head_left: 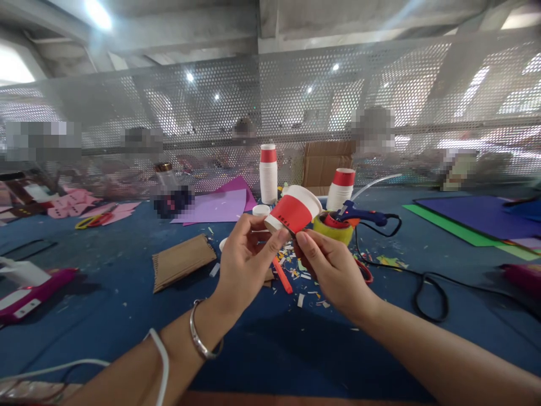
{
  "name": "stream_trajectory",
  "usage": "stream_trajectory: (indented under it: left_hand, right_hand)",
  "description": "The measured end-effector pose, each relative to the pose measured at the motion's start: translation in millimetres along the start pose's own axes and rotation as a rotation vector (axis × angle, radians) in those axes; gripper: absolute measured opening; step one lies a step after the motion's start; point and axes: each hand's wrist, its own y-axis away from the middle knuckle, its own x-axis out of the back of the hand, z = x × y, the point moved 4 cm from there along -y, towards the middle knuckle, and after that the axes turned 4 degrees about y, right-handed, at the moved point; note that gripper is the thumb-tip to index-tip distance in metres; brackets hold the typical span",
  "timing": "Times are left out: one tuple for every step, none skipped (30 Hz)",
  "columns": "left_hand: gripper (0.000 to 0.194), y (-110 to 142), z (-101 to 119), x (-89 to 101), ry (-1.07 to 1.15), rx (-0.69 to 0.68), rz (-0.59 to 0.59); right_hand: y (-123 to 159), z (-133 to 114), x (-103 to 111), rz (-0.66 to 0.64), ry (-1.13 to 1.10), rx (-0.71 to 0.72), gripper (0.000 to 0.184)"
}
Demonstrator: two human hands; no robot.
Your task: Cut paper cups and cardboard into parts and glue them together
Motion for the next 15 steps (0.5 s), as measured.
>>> stream_trajectory:
  left_hand:
    - [0.023, -0.4, 0.8, 0.1, -0.006, -0.008, -0.002]
    - [0.023, -0.8, 1.6, 0.4, -0.012, -0.017, -0.003]
    - [0.023, -1.3, 2.3, 0.8, -0.019, -0.028, -0.004]
    - [0.023, -1.6, 2.7, 1.4, -0.03, -0.038, -0.003]
    - [0.023, -1.9, 2.7, 1.9, -0.044, -0.045, -0.002]
    - [0.023, -2.0, 2.3, 2.1, -0.058, -0.05, -0.004]
    - [0.025, -1.9, 1.6, 2.0, -0.07, -0.053, -0.011]
    - [0.027, -1.6, 0.5, 1.6, -0.077, -0.054, -0.021]
    - [0.029, -1.3, -0.8, 1.0, -0.079, -0.051, -0.033]
    - [0.031, -0.9, -2.1, 0.3, -0.076, -0.044, -0.041]
    - [0.033, -0.6, -3.2, -0.3, -0.07, -0.036, -0.045]
    - [0.034, -0.6, -4.1, -0.6, -0.063, -0.028, -0.042]
    - [0.033, -0.9, -4.7, -0.4, -0.057, -0.02, -0.033]
    - [0.033, -1.7, -4.8, 0.1, -0.05, -0.015, -0.023]
    - [0.032, -2.9, -4.7, 1.0, -0.042, -0.013, -0.012]
  right_hand:
    - [-0.3, -0.6, -0.1, 0.004, 0.003, 0.003, 0.043]
    - [-0.6, -0.9, -0.2, 0.006, 0.005, 0.003, 0.043]
    - [-0.9, -1.2, -0.2, 0.008, 0.004, 0.002, 0.043]
    - [-1.1, -1.4, -0.1, 0.008, 0.007, 0.001, 0.043]
    - [-1.4, -1.5, 0.0, 0.007, 0.013, 0.001, 0.044]
    - [-1.7, -1.6, 0.3, 0.005, 0.024, 0.003, 0.043]
    - [-2.0, -1.5, 0.5, 0.002, 0.037, 0.005, 0.043]
    - [-2.5, -1.3, 0.9, 0.0, 0.049, 0.006, 0.042]
    - [-3.0, -0.8, 1.2, -0.001, 0.057, 0.006, 0.041]
    - [-3.6, 0.0, 1.3, -0.004, 0.06, 0.002, 0.041]
    - [-4.3, 0.9, 1.4, -0.006, 0.058, -0.003, 0.04]
    - [-4.9, 1.8, 1.3, -0.009, 0.057, -0.007, 0.04]
    - [-5.4, 2.5, 1.2, -0.012, 0.057, -0.008, 0.04]
    - [-5.9, 3.0, 1.1, -0.015, 0.058, -0.008, 0.04]
    - [-6.2, 3.4, 1.0, -0.018, 0.06, -0.008, 0.041]
